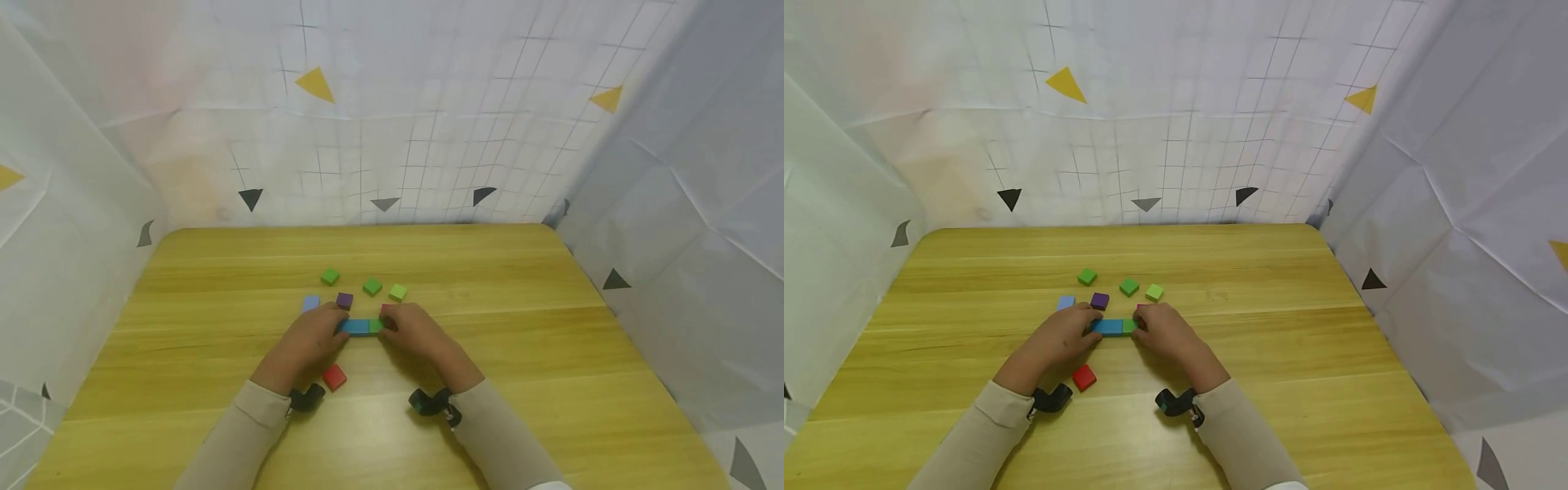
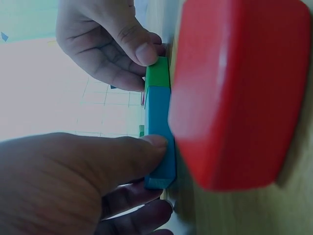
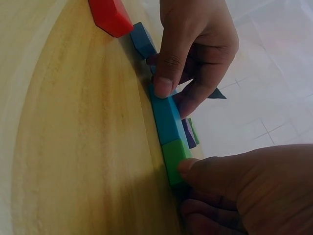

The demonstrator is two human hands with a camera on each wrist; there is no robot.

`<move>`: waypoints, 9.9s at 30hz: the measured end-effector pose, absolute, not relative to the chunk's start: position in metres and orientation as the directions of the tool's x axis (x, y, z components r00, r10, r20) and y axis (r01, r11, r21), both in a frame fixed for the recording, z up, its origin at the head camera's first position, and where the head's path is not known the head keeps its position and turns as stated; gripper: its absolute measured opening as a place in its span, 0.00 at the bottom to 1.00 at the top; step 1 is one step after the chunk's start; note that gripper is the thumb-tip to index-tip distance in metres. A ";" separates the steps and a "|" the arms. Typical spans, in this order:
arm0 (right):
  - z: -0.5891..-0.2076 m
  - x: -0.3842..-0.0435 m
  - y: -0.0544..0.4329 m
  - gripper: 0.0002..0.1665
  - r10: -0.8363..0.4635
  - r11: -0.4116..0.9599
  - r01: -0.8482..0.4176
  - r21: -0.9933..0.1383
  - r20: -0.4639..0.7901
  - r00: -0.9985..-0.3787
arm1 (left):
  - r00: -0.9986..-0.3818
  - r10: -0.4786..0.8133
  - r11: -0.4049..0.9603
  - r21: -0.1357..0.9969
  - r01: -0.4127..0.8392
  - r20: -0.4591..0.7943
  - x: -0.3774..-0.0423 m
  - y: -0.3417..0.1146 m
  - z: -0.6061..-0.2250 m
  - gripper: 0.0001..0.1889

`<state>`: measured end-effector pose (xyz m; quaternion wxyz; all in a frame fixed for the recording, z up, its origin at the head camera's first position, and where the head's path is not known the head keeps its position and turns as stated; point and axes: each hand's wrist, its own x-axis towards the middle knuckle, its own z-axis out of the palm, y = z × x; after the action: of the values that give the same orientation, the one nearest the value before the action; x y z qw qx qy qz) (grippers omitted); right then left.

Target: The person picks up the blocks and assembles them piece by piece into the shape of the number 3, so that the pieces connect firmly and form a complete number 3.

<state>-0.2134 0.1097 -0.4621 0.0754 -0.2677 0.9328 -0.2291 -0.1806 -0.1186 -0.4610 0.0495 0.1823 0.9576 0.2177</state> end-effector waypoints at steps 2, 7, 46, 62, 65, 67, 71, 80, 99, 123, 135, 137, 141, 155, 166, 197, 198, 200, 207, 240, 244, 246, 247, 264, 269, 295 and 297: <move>-0.463 -0.213 0.110 0.05 -0.538 0.749 -0.467 -0.469 -0.020 -0.843 | -0.930 0.368 0.840 0.434 0.327 -0.013 -0.180 -0.118 -0.461 0.16; -0.464 -0.213 0.111 0.05 -0.537 0.749 -0.464 -0.472 -0.023 -0.844 | -0.931 0.364 0.843 0.432 0.322 -0.016 -0.179 -0.117 -0.461 0.15; -0.465 -0.212 0.114 0.05 -0.543 0.742 -0.483 -0.465 0.006 -0.840 | -0.939 0.323 0.835 0.502 0.224 -0.119 -0.181 -0.113 -0.460 0.21; -0.462 -0.221 0.129 0.08 -0.438 0.789 -0.449 -0.420 0.129 -0.890 | -0.933 0.335 0.840 0.491 0.232 -0.132 -0.183 -0.114 -0.463 0.24; -0.465 -0.222 0.131 0.12 -0.377 0.818 -0.425 -0.387 0.198 -0.905 | -0.933 0.334 0.840 0.490 0.233 -0.130 -0.183 -0.114 -0.463 0.24; -0.469 -0.224 0.132 0.13 -0.346 0.834 -0.411 -0.370 0.231 -0.910 | -0.933 0.339 0.838 0.491 0.239 -0.124 -0.183 -0.113 -0.463 0.24; -0.478 -0.226 0.133 0.13 -0.331 0.834 -0.426 -0.351 0.299 -0.895 | -0.931 0.346 0.834 0.492 0.248 -0.117 -0.183 -0.113 -0.463 0.24; -0.488 -0.232 0.133 0.14 -0.275 0.835 -0.383 -0.395 0.303 -0.912 | -0.929 0.357 0.832 0.488 0.266 -0.102 -0.183 -0.114 -0.464 0.24; -0.492 -0.245 0.134 0.19 -0.178 0.811 -0.268 -0.521 0.218 -0.960 | -0.928 0.362 0.824 0.495 0.277 -0.083 -0.182 -0.115 -0.466 0.24; -0.489 -0.248 0.113 0.16 -0.173 0.766 -0.258 -0.590 0.197 -0.965 | -0.929 0.355 0.836 0.481 0.266 -0.103 -0.185 -0.113 -0.468 0.25; -0.491 -0.249 0.102 0.15 -0.196 0.777 -0.290 -0.559 0.222 -0.955 | -0.935 0.342 0.845 0.466 0.262 -0.093 -0.186 -0.112 -0.468 0.25; -0.492 -0.249 0.101 0.15 -0.207 0.781 -0.297 -0.550 0.221 -0.953 | -0.934 0.345 0.844 0.466 0.267 -0.091 -0.187 -0.112 -0.468 0.25; -0.493 -0.247 0.099 0.15 -0.229 0.777 -0.321 -0.541 0.232 -0.945 | -0.933 0.348 0.846 0.459 0.270 -0.091 -0.187 -0.112 -0.468 0.25; -0.494 -0.246 0.099 0.17 -0.295 0.800 -0.372 -0.472 0.231 -0.927 | -0.938 0.334 0.849 0.462 0.258 -0.089 -0.186 -0.112 -0.469 0.25; -0.495 -0.246 0.111 0.15 -0.342 0.782 -0.418 -0.463 0.243 -0.908 | -0.940 0.328 0.845 0.473 0.248 -0.093 -0.185 -0.112 -0.469 0.25; -0.492 -0.245 0.136 0.11 -0.454 0.692 -0.515 -0.506 0.249 -0.855 | -0.943 0.326 0.840 0.480 0.254 -0.072 -0.182 -0.112 -0.467 0.24; -0.492 -0.245 0.136 0.11 -0.457 0.691 -0.518 -0.505 0.250 -0.853 | -0.943 0.327 0.839 0.481 0.255 -0.070 -0.182 -0.112 -0.467 0.24; -0.493 -0.246 0.137 0.11 -0.467 0.687 -0.526 -0.501 0.250 -0.848 | -0.942 0.327 0.838 0.483 0.255 -0.070 -0.182 -0.113 -0.467 0.24; -0.492 -0.247 0.140 0.10 -0.499 0.661 -0.556 -0.503 0.259 -0.827 | -0.940 0.334 0.835 0.483 0.262 -0.067 -0.183 -0.113 -0.467 0.24; -0.491 -0.248 0.141 0.10 -0.525 0.635 -0.568 -0.524 0.246 -0.814 | -0.937 0.338 0.837 0.483 0.258 -0.085 -0.187 -0.113 -0.466 0.24; -0.490 -0.248 0.141 0.10 -0.528 0.640 -0.565 -0.521 0.236 -0.816 | -0.937 0.339 0.837 0.484 0.256 -0.089 -0.187 -0.113 -0.466 0.24; -0.490 -0.248 0.142 0.10 -0.530 0.642 -0.565 -0.518 0.233 -0.815 | -0.936 0.340 0.837 0.482 0.258 -0.089 -0.187 -0.113 -0.467 0.24; -0.490 -0.248 0.142 0.10 -0.532 0.641 -0.566 -0.518 0.231 -0.815 | -0.936 0.342 0.836 0.483 0.261 -0.087 -0.187 -0.113 -0.467 0.24; -0.492 -0.249 0.144 0.08 -0.539 0.618 -0.571 -0.540 0.237 -0.808 | -0.940 0.329 0.838 0.486 0.246 -0.092 -0.187 -0.112 -0.470 0.23; -0.492 -0.249 0.144 0.08 -0.535 0.616 -0.558 -0.555 0.225 -0.814 | -0.941 0.329 0.837 0.487 0.250 -0.083 -0.186 -0.112 -0.470 0.23; -0.491 -0.247 0.147 0.07 -0.516 0.572 -0.541 -0.617 0.243 -0.822 | -0.942 0.327 0.835 0.491 0.249 -0.079 -0.185 -0.111 -0.472 0.22; -0.491 -0.245 0.147 0.06 -0.503 0.556 -0.545 -0.628 0.269 -0.822 | -0.942 0.327 0.833 0.494 0.249 -0.078 -0.184 -0.111 -0.471 0.22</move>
<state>-0.2454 0.1470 -0.4910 -0.0292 -0.2972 0.8814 -0.3659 -0.1842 -0.1106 -0.4710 0.0798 0.1509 0.9540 0.2465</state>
